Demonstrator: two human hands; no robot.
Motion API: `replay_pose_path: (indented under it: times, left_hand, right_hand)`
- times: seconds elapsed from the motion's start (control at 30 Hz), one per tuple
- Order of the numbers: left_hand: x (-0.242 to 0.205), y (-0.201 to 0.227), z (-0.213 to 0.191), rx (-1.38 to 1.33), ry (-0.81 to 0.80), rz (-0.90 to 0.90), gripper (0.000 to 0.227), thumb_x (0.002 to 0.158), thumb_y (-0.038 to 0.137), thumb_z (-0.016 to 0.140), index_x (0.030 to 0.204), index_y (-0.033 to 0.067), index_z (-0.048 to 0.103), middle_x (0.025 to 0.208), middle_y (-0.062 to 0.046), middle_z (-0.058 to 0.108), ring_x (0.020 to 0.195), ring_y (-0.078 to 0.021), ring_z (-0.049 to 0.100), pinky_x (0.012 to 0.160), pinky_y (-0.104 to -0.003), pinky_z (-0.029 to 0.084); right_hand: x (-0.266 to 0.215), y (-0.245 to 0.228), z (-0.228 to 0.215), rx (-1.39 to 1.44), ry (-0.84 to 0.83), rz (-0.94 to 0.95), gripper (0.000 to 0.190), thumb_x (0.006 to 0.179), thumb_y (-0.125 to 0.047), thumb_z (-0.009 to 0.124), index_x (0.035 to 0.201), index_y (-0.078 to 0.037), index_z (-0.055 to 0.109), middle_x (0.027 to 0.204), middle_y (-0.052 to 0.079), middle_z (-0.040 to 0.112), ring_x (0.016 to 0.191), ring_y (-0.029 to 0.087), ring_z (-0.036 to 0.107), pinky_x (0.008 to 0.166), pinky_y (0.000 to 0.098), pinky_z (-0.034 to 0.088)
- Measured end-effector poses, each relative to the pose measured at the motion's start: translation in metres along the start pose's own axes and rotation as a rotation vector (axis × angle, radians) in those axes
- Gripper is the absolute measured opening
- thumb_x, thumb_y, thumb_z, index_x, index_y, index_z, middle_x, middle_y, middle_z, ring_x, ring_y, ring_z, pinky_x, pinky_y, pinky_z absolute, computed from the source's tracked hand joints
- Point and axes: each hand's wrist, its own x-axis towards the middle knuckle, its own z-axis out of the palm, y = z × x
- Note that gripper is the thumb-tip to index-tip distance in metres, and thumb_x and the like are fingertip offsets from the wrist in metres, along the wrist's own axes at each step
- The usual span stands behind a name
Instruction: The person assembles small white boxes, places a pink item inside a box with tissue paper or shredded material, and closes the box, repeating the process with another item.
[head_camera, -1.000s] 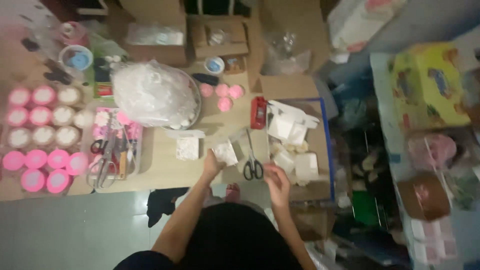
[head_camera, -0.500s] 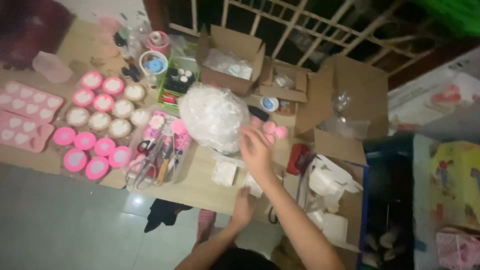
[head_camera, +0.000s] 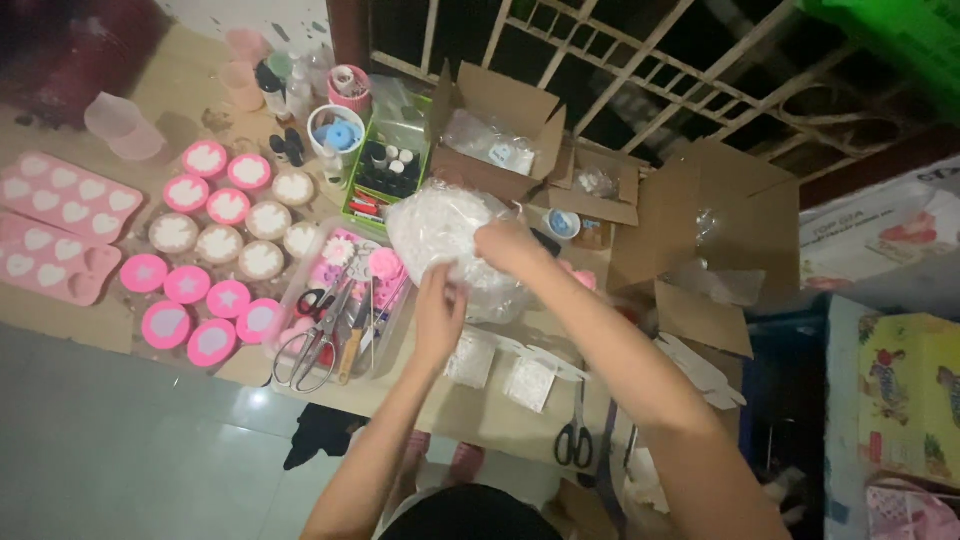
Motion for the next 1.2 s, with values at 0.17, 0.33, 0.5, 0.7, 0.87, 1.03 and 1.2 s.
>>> replay_pose_path:
  times: [0.17,0.33,0.5,0.7,0.87,1.03,1.2]
  left_hand:
    - [0.052,-0.051,0.036,0.014,-0.153,-0.02,0.042,0.085,0.002,0.066,0.126,-0.0015,0.058,0.111,-0.023,0.064,0.083,-0.0362,0.064,0.077,-0.045,0.052]
    - [0.051,-0.072,0.05,0.162,-0.221,-0.1,0.015,0.097,0.013,0.065,0.107,0.0022,0.064,0.105,-0.024,0.067,0.097,-0.0437,0.065,0.085,-0.05,0.051]
    - [0.049,-0.079,0.055,0.279,-0.262,-0.105,0.022,0.093,0.011,0.055,0.111,0.0014,0.062,0.112,-0.023,0.065,0.098,-0.046,0.063,0.083,-0.054,0.049]
    - [0.053,-0.08,0.064,0.384,-0.276,-0.149,0.032,0.091,0.006,0.048,0.118,0.0059,0.065,0.121,-0.019,0.066,0.101,-0.0419,0.066,0.087,-0.052,0.051]
    - [0.036,-0.174,0.095,0.522,-0.263,0.005,0.035,0.08,0.009,0.055,0.112,0.0027,0.067,0.121,-0.022,0.067,0.103,-0.0397,0.067,0.088,-0.049,0.053]
    - [0.046,-0.105,0.059,0.449,-0.284,0.1,0.027,0.08,0.01,0.064,0.106,0.0046,0.072,0.118,-0.022,0.07,0.103,-0.0376,0.067,0.089,-0.046,0.054]
    - [0.055,0.053,-0.002,-0.135,0.086,-0.213,0.033,0.09,0.012,0.066,0.122,0.0077,0.069,0.116,-0.01,0.074,0.09,-0.02,0.07,0.078,-0.035,0.056]
  right_hand:
    - [-0.01,0.014,-0.014,0.313,0.286,-0.167,0.026,0.096,-0.027,0.063,0.1,-0.004,0.075,0.106,0.022,0.071,0.104,0.042,0.066,0.092,0.0464,0.048]
    - [-0.014,0.019,-0.002,0.766,0.542,-0.356,0.032,0.104,-0.027,0.058,0.104,0.001,0.071,0.111,0.015,0.07,0.103,0.031,0.066,0.089,0.0362,0.051]
    - [-0.006,0.015,0.009,1.426,0.379,-0.143,0.043,0.108,-0.036,0.049,0.099,-0.001,0.073,0.09,0.002,0.075,0.086,0.014,0.066,0.084,0.0301,0.052]
    - [-0.008,0.014,-0.004,1.699,0.619,-0.178,0.044,0.114,-0.039,0.05,0.089,-0.004,0.059,0.078,0.006,0.065,0.073,0.015,0.061,0.069,0.0303,0.05]
    - [-0.079,-0.013,-0.114,1.675,0.764,-0.128,0.033,0.108,-0.034,0.048,0.089,-0.008,0.057,0.078,0.006,0.064,0.071,0.017,0.062,0.069,0.0342,0.055]
    - [-0.146,-0.014,-0.189,1.825,0.839,-0.527,0.034,0.114,-0.034,0.046,0.094,-0.007,0.051,0.081,0.007,0.054,0.072,0.017,0.051,0.075,0.0386,0.051]
    - [-0.166,-0.009,-0.182,2.02,0.685,-0.546,0.037,0.112,-0.037,0.043,0.089,-0.009,0.047,0.079,0.007,0.05,0.07,0.019,0.047,0.071,0.0393,0.046]
